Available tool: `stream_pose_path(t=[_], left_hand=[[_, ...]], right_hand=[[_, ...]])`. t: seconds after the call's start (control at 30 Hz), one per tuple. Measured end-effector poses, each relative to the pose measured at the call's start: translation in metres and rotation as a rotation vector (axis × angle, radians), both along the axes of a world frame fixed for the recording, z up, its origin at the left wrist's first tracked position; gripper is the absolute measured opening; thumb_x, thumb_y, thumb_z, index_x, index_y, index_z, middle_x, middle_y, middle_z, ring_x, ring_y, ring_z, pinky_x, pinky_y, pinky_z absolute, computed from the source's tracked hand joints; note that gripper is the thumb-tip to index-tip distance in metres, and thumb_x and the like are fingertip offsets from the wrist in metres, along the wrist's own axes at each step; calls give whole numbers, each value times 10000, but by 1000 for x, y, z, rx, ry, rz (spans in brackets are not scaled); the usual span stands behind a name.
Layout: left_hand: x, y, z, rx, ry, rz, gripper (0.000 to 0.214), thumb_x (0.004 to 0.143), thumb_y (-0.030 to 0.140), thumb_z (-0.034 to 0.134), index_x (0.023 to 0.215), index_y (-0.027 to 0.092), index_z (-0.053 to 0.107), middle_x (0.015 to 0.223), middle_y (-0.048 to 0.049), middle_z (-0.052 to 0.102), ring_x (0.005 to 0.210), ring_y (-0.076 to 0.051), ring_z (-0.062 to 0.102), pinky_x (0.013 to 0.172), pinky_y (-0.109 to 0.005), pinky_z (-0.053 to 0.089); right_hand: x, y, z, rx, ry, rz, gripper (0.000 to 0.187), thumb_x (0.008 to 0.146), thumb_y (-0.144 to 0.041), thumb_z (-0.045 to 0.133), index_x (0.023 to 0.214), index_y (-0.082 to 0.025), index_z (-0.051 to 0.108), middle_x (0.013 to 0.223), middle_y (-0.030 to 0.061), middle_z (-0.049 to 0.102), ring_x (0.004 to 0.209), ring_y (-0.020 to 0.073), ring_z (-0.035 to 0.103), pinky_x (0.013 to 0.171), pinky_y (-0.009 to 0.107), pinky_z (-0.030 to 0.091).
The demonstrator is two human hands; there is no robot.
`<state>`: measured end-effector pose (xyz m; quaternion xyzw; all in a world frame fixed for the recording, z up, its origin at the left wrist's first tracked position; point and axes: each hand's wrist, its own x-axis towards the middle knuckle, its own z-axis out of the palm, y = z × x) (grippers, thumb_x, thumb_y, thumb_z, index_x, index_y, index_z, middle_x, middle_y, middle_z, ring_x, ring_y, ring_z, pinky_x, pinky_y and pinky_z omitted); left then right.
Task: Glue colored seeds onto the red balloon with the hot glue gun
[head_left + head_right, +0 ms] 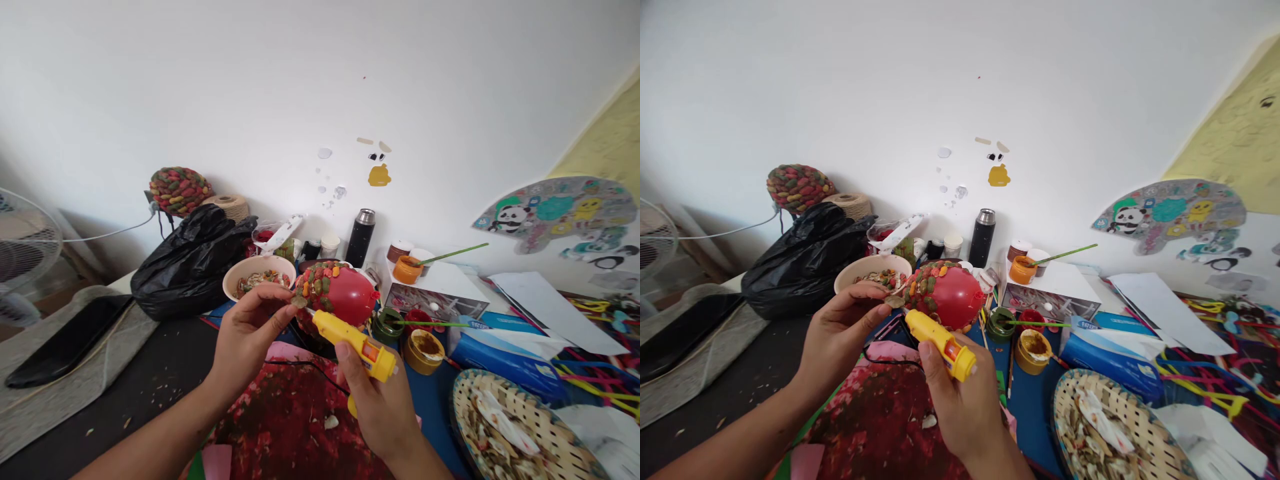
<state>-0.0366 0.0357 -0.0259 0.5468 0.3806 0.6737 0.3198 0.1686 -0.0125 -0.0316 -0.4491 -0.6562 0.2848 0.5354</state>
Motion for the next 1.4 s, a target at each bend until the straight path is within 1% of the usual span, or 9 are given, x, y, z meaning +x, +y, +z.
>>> stream_pose_path(t=[0.2,0.43,0.73,0.83,0.93,1.03,1.27,1.4], left_hand=[[1,0,1,-6,-10,-3,230,843,430,965,921,244,855,974,-59,811,963,-232,762,878,-301,645],[0,0,-1,-3,-25,-22,181,862,394,957,935,259,861,981,-44,813,974,-211,759,891,-272,641],[1,-1,0,-23,-12,2,262,836,456,966,918,234,854,984,-71,811,972,-248,764,881,-325,657],[1,-1,1,-29,-13,6,272,831,470,966,910,237,851,977,-70,812,971,-249,765,890,-333,658],[2,-1,2,-26,-18,9,282,822,476,971,909,237,849,967,-67,816,967,-247,768,893,-331,657],[2,0,2,-13,-11,17,291,814,478,975,904,232,849,958,-69,817,960,-250,771,881,-330,658],[1,1,1,5,-2,15,246,844,447,960,917,239,851,967,-62,818,957,-237,769,868,-307,648],[1,0,1,-2,2,21,246,841,449,962,919,242,854,970,-66,823,975,-244,772,896,-319,646]], right_hand=[[-1,0,1,6,-36,-18,598,1121,-597,572,632,-252,561,537,-22,527,489,155,492,489,282,365],[0,0,1,6,-19,-19,588,1117,-567,599,626,-245,566,534,-32,516,491,147,481,508,273,379],[-1,1,1,5,-13,-18,591,1117,-573,600,623,-250,559,531,-34,498,486,148,470,500,278,367],[-1,2,0,5,-5,-22,587,1111,-586,605,631,-249,600,524,-32,493,485,154,465,503,281,378],[-1,2,0,2,-10,-28,564,1112,-605,598,687,-242,676,524,-31,494,485,160,460,498,283,379],[-1,2,0,-4,-12,-36,559,1114,-613,593,711,-240,700,520,-32,490,482,162,460,496,284,382],[0,0,-1,-12,4,-34,604,1105,-604,613,617,-248,594,524,-32,490,492,153,462,506,279,384],[-1,1,-1,-18,4,-37,590,1101,-609,616,637,-245,614,534,-30,497,498,154,469,505,277,383]])
